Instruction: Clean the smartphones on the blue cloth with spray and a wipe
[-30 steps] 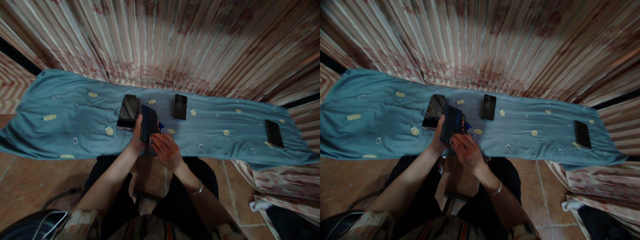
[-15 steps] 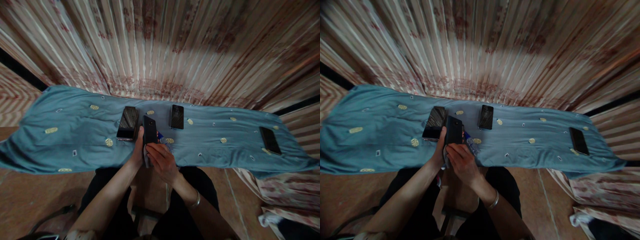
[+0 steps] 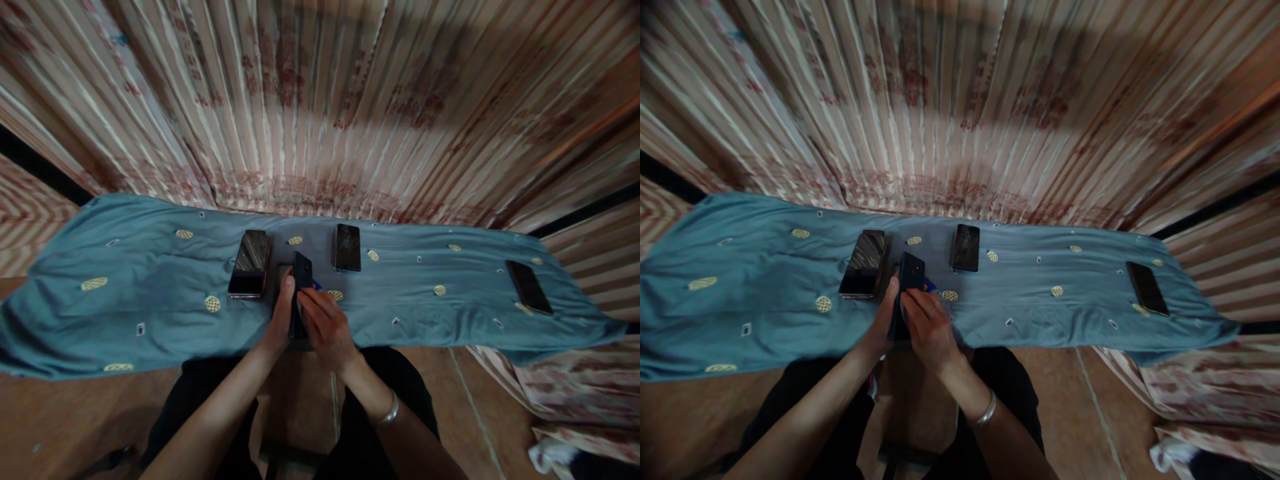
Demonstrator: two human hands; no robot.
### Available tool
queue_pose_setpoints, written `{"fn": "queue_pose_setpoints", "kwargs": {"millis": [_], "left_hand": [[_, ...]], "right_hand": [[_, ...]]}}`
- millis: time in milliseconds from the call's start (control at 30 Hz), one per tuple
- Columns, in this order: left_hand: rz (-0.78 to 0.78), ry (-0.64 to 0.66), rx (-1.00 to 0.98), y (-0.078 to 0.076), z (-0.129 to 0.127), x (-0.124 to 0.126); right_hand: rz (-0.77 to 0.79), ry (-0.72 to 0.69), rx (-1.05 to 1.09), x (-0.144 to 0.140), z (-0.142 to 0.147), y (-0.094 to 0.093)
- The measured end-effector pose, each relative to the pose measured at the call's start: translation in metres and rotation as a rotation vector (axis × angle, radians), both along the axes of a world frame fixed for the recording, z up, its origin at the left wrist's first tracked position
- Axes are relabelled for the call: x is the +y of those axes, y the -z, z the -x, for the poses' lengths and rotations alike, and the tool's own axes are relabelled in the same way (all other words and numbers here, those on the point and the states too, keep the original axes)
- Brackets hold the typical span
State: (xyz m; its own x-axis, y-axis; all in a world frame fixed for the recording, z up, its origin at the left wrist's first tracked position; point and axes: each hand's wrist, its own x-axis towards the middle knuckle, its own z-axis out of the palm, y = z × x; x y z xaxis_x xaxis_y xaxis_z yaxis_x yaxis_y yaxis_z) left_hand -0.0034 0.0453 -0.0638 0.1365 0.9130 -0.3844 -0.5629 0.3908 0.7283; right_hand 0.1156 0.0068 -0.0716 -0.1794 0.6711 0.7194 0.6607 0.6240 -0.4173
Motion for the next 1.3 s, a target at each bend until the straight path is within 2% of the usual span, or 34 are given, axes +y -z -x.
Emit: {"fn": "queue_pose_setpoints", "kwargs": {"millis": [67,133,433,567,667,867,1033,1167,1300], "left_hand": [[-0.110,-0.073,0.101,-0.001,-0.006,-0.003],[-0.167,-0.065,0.174,-0.001,-0.011,-0.007],[-0.209,0.093,0.328,0.002,-0.013,-0.014],[-0.248,0.213,0.420,0.004,-0.011,-0.018],[-0.250,0.241,0.444,0.003,-0.010,-0.020],[-0.240,0.215,0.374,-0.002,-0.007,-0.021],[-0.135,0.151,0.234,-0.006,-0.008,-0.019],[-0.077,0.135,0.135,-0.012,-0.008,-0.019],[-0.008,0.142,0.044,-0.020,-0.007,-0.019]], "right_hand": [[0.000,0.023,0.004,0.006,-0.004,0.001],[-0.006,0.034,0.026,0.012,-0.008,0.001],[0.007,0.169,0.058,0.030,-0.016,-0.004],[0.058,0.174,0.091,0.036,-0.021,-0.002],[0.118,0.165,0.143,0.038,-0.026,-0.001],[0.208,0.174,0.218,0.041,-0.033,0.003],[0.297,0.176,0.314,0.043,-0.036,0.009],[0.430,0.173,0.485,0.045,-0.038,0.012],[0.592,0.146,0.763,0.049,-0.040,0.015]]}}
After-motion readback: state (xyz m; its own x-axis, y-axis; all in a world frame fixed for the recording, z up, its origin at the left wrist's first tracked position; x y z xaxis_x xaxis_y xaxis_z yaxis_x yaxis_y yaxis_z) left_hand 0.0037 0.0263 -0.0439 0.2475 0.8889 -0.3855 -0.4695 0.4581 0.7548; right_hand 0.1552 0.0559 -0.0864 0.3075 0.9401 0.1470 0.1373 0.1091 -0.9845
